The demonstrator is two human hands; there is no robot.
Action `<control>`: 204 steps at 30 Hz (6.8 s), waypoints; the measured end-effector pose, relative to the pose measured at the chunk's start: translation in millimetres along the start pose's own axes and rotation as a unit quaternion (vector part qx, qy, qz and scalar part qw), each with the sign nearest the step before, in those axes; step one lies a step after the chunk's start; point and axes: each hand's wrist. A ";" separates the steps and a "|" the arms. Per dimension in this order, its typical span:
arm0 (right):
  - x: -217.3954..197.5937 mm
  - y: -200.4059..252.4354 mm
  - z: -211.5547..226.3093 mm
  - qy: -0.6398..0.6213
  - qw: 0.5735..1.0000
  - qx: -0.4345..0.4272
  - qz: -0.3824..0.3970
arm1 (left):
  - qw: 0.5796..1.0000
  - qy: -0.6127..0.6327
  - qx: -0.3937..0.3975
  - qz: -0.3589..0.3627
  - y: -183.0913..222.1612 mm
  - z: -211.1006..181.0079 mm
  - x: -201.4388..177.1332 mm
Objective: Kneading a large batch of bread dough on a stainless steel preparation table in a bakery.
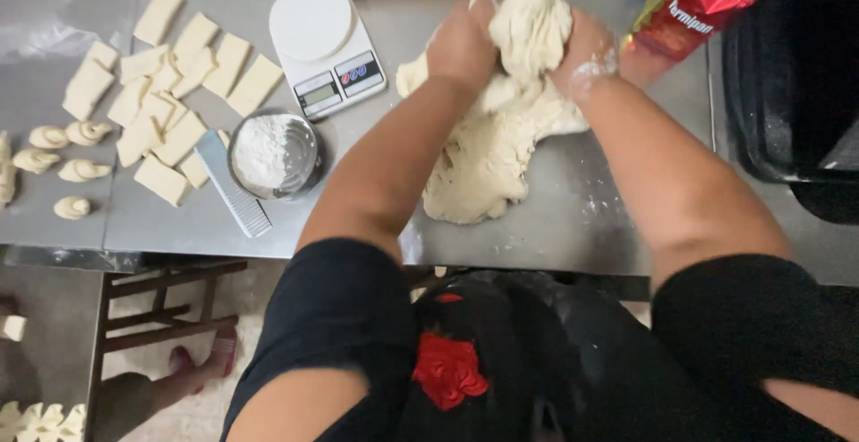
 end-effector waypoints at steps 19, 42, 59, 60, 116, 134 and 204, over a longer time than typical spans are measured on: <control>10.3 103.4 50.3 0.069 0.994 -0.061 0.064 | 0.962 0.121 0.089 0.228 84.5 93.1 -19.8; 27.0 -4.8 50.3 0.168 0.957 0.139 0.191 | 0.976 -0.145 -0.093 0.130 -40.7 46.0 34.1; 55.2 64.0 -22.6 0.145 0.989 -0.038 -0.016 | 0.968 -0.059 0.242 0.002 164.0 70.5 -4.7; 77.7 92.3 -49.8 0.158 0.970 -0.147 -0.108 | 0.958 -0.028 0.280 0.055 213.6 50.5 -39.2; 17.8 155.6 118.0 0.041 0.988 -0.136 -0.054 | 0.921 0.088 0.292 0.241 114.7 -9.8 -29.1; 64.8 -16.9 -71.8 0.168 0.981 0.091 0.029 | 0.955 -0.075 0.185 0.219 -77.9 6.5 115.7; 10.3 63.9 105.0 0.077 0.966 0.094 0.228 | 0.927 0.057 0.198 0.312 94.1 47.8 -3.9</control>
Point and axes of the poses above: each hand's wrist, its own y-axis away from the middle knuckle, its own x-axis out of the palm, z = x × y, and after that the axes turned 1 degree about z, right-handed
